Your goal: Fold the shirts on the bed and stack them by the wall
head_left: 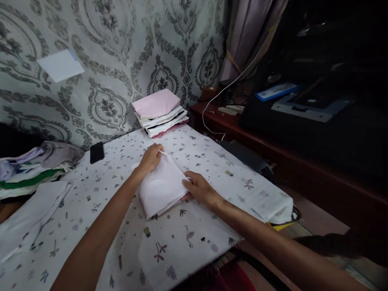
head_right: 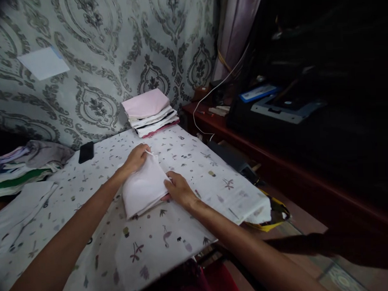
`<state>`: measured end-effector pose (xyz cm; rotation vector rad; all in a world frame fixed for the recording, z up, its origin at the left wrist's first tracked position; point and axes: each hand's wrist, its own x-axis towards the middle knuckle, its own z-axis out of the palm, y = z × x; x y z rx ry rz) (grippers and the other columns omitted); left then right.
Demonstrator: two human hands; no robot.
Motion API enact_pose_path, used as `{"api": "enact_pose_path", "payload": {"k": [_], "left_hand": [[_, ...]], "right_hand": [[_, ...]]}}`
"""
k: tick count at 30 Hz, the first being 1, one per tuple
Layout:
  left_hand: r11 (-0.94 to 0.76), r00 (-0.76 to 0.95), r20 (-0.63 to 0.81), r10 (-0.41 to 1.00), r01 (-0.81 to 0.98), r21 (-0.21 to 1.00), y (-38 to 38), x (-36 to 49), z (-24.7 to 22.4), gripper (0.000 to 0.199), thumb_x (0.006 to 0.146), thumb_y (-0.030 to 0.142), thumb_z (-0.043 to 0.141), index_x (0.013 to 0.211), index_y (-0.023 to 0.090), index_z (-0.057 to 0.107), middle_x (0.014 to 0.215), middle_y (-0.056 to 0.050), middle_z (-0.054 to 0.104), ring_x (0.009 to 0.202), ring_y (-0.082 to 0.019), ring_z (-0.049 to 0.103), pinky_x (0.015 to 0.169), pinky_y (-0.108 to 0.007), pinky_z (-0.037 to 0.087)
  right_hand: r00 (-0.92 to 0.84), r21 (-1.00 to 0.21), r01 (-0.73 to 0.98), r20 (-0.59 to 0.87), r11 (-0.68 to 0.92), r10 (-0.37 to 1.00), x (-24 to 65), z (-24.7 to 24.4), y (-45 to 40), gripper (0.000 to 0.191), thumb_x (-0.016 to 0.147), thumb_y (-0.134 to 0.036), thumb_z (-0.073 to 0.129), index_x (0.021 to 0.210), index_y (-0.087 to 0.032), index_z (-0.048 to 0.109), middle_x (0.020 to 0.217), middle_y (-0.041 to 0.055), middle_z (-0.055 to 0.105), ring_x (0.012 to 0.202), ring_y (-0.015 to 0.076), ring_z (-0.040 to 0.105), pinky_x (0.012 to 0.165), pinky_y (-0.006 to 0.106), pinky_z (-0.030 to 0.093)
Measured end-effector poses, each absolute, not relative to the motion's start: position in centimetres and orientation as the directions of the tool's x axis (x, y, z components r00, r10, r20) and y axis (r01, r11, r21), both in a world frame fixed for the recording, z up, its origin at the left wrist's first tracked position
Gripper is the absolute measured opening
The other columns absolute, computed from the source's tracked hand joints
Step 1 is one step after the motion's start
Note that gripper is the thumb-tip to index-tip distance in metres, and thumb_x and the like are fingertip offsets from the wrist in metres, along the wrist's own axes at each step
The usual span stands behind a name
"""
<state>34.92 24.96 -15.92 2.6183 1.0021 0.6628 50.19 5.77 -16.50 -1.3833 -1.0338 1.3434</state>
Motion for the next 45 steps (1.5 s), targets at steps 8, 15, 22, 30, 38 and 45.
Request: {"api": "enact_pose_path", "payload": {"k": [8,15,22,30,38,45], "left_hand": [[-0.704,0.668,0.247,0.702,0.599,0.381,24.8,36.5,-16.8,0.029,0.082,0.004,0.041,0.094,0.022,0.061,0.101,-0.007,0.061,0.104,-0.024,0.055,0.097,-0.041,0.045],[-0.701,0.626,0.327,0.708,0.563,0.438,19.1,32.9,-14.4,0.022,0.091,0.021,0.046,0.111,0.021,0.053,0.113,-0.009,0.059,0.110,-0.025,0.054,0.097,-0.040,0.044],[-0.839,0.820,0.176,0.544,0.535,0.102,7.0,28.6,-14.8,0.029,0.094,0.051,0.051,0.099,0.023,0.054,0.098,-0.005,0.060,0.090,-0.024,0.052,0.081,-0.040,0.043],[-0.805,0.814,0.239,0.529,0.570,-0.163,6.2,28.2,-14.4,0.026,0.095,0.008,0.035,0.092,0.020,0.058,0.086,-0.008,0.059,0.080,-0.025,0.052,0.071,-0.040,0.040],[-0.841,0.861,0.237,0.450,0.498,-0.210,5.7,27.9,-15.6,0.029,0.092,0.004,0.035,0.101,0.020,0.058,0.095,-0.009,0.061,0.083,-0.024,0.053,0.071,-0.039,0.045],[-0.833,0.849,0.308,0.429,0.504,-0.227,5.6,27.8,-16.5,0.022,0.089,0.004,0.043,0.098,0.019,0.057,0.088,-0.009,0.060,0.078,-0.024,0.053,0.067,-0.038,0.046]], "right_hand": [[0.071,-0.942,-0.018,-0.336,-0.336,0.939,51.5,-16.4,5.3,0.004,0.087,-0.017,0.054,0.086,-0.020,0.055,0.057,-0.0023,0.064,0.053,0.0176,0.068,0.051,0.026,0.054],[0.055,-0.923,-0.107,-0.377,-0.370,0.925,51.8,-16.1,4.6,0.008,0.089,-0.013,0.059,0.092,-0.019,0.055,0.055,0.0013,0.068,0.050,0.0147,0.066,0.052,0.023,0.055],[0.062,-0.927,-0.133,-0.362,-0.351,0.930,51.7,-16.2,4.4,0.007,0.088,-0.014,0.060,0.093,-0.019,0.058,0.059,0.0013,0.069,0.056,0.0157,0.070,0.054,0.023,0.057],[0.055,-0.926,-0.146,-0.358,-0.347,0.932,51.3,-16.1,4.0,0.011,0.087,-0.023,0.063,0.094,-0.021,0.056,0.063,0.0019,0.070,0.061,0.0170,0.071,0.060,0.026,0.058],[0.092,-0.880,0.436,-0.162,-0.186,0.982,53.3,-16.0,5.4,0.021,0.080,-0.027,0.061,0.099,-0.020,0.062,0.061,-0.0030,0.063,0.053,0.0141,0.057,0.053,0.026,0.041],[0.211,-0.646,0.745,-0.011,-0.168,0.977,51.9,-14.6,15.8,0.024,0.091,-0.038,0.055,0.089,-0.019,0.070,0.093,0.0061,0.072,0.087,0.0187,0.063,0.071,0.027,0.042]]}}
